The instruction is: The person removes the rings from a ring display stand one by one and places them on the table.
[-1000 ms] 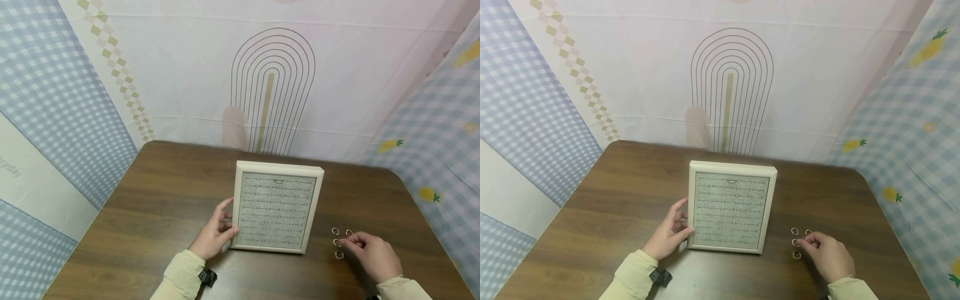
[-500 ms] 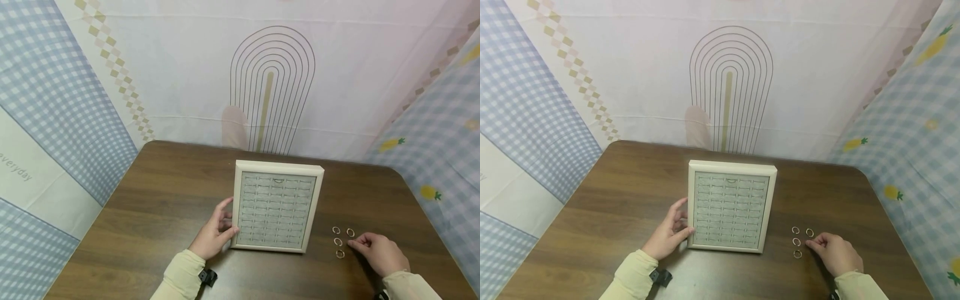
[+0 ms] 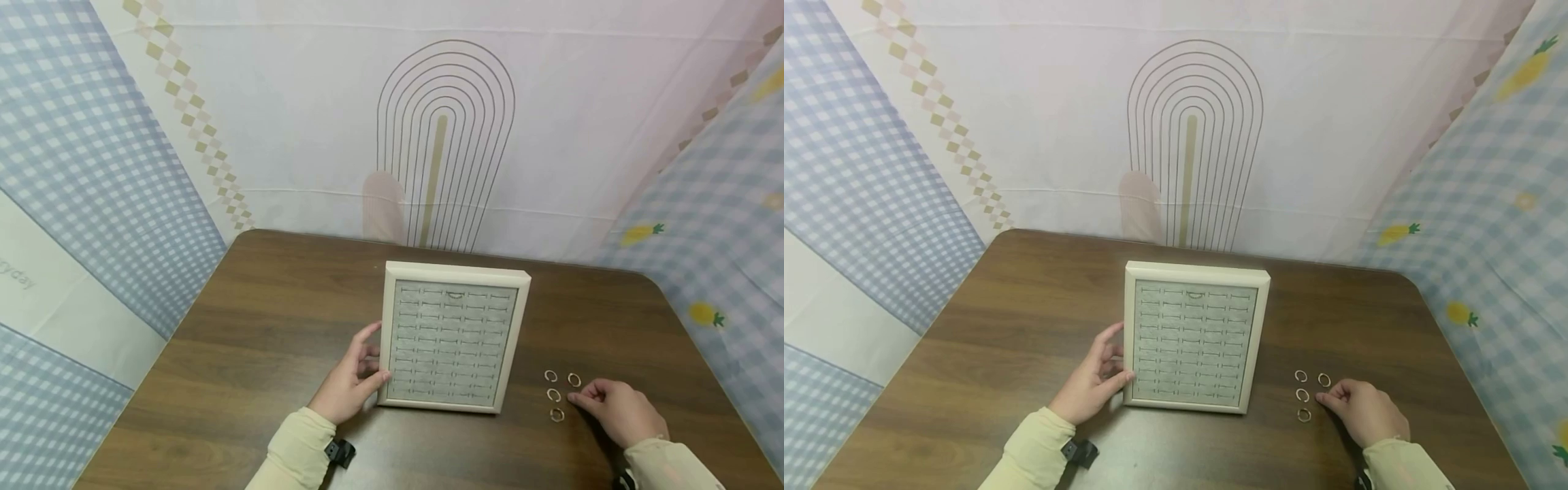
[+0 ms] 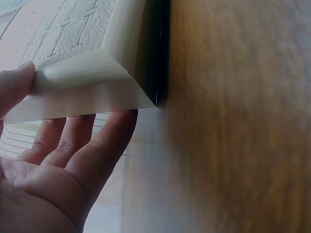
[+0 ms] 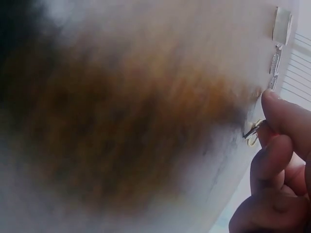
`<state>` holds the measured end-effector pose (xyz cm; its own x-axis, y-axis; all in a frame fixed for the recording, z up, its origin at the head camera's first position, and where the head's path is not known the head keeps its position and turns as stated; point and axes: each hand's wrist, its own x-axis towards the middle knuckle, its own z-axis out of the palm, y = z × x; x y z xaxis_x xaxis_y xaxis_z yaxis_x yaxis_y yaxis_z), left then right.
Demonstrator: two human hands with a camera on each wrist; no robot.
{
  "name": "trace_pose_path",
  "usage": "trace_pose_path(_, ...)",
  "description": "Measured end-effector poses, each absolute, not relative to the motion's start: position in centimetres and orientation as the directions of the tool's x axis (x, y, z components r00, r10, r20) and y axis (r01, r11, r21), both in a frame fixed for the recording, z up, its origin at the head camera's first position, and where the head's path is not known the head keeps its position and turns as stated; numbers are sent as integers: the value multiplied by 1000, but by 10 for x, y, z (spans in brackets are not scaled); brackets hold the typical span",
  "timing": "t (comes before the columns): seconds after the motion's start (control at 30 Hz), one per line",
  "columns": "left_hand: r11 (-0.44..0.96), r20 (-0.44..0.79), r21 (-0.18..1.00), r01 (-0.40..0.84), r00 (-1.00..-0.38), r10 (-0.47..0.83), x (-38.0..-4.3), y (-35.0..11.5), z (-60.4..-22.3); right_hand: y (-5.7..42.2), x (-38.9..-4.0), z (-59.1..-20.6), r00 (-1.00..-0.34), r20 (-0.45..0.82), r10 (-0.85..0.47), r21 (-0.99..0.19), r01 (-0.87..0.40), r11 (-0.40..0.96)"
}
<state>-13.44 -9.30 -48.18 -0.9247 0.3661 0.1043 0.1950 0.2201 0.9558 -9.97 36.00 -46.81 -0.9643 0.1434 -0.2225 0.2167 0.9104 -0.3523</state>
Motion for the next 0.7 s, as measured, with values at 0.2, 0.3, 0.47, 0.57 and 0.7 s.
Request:
trace_pose_path(0.2,224,106,954,198,-925,365,-134,-93,-481,360,-100,-471,-956,-254,145,-358,233,904)
trace_pose_path(0.3,246,103,948,201,-926,363,-134,-92,-480,361,-100,-472,-957,-251,143,-357,229,906)
trace_pose_path(0.47,266,87,945,191,-930,357,-133,-91,-481,361,-99,-472,-953,-267,144,-360,238,902)
trace_pose_path(0.57,264,86,946,189,-930,358,-133,-91,-482,358,-100,-466,-956,-256,143,-366,233,901)
trace_pose_path(0.7,270,91,943,194,-932,352,-133,-92,-483,344,-102,-449,-984,-146,106,-382,155,911)
